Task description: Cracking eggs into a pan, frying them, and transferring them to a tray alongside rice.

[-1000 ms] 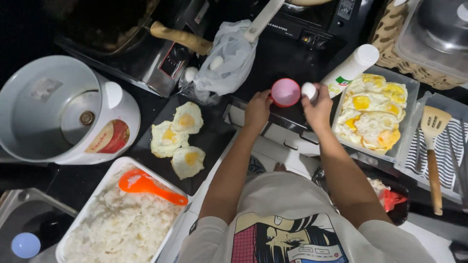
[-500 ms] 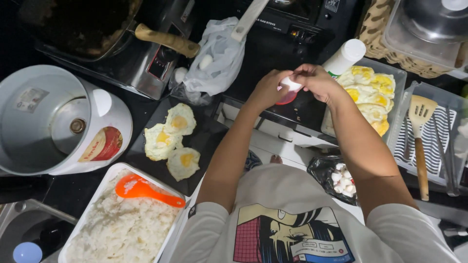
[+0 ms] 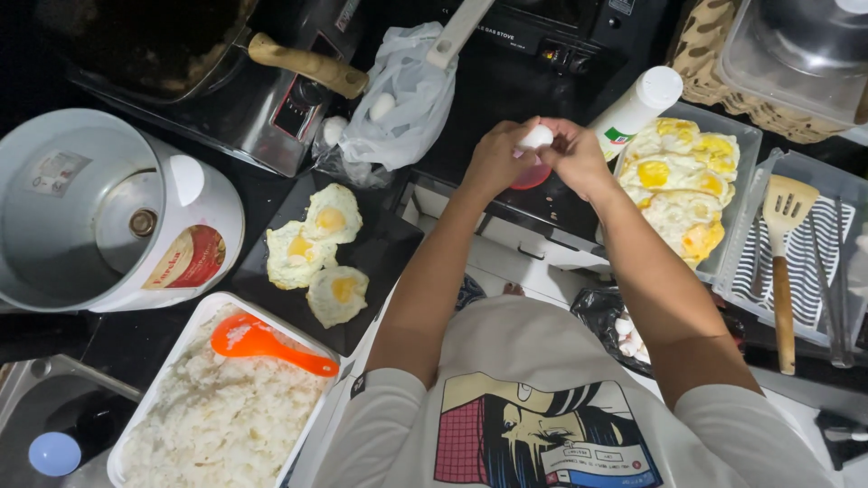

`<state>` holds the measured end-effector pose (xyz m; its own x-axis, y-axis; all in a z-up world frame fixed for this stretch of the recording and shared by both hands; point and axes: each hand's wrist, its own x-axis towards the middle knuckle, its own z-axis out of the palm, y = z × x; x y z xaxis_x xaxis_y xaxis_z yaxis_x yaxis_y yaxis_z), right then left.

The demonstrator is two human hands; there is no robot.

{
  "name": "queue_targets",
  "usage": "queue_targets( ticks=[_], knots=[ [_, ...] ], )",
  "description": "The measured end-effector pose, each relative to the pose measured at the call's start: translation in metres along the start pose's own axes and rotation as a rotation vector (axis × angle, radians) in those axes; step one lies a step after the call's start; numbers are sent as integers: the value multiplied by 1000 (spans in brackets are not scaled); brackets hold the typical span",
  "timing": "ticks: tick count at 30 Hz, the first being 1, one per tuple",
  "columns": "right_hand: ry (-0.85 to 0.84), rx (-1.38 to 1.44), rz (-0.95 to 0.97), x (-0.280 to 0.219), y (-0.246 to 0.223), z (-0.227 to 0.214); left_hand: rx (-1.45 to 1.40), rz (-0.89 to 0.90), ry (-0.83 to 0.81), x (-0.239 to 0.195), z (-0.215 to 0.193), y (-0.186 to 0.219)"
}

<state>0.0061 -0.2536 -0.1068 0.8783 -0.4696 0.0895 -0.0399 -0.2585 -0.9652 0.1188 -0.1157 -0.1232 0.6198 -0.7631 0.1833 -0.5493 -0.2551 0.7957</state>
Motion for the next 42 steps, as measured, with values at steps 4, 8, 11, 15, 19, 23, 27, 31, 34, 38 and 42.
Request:
queue_targets(
  ticks=[4, 8, 11, 15, 19, 23, 27, 31, 34, 38, 42],
  knots=[
    [5, 4, 15, 0, 1, 3, 38, -3, 12, -1, 4, -2],
    [14, -10, 41, 4, 17, 3, 77, 8, 23, -3, 3, 3],
    [30, -24, 36, 3, 15, 6, 100, 33, 6, 0, 5, -2],
    [37, -35, 44, 0, 8, 6, 113, 33, 7, 1, 8, -6],
    [44, -17, 68, 0, 11, 8, 105, 56, -2, 3, 12, -14],
    [44, -37, 93, -1, 15, 8, 106, 40, -35, 0, 11, -11],
    [27, -75, 84, -3, 4, 10, 126, 56, -63, -1, 4, -6],
    [17, -86, 92, -7, -6, 12, 130, 16, -124, 4, 8, -11],
    [18, -88, 79, -6, -12, 11, 151, 8, -100, 5, 7, -6],
    [8, -94, 72, -5, -7, 8, 155, 70, -62, 7, 13, -10],
    [22, -109, 65, -8, 10, 5, 190, 80, -73, 3, 11, -8]
  ],
)
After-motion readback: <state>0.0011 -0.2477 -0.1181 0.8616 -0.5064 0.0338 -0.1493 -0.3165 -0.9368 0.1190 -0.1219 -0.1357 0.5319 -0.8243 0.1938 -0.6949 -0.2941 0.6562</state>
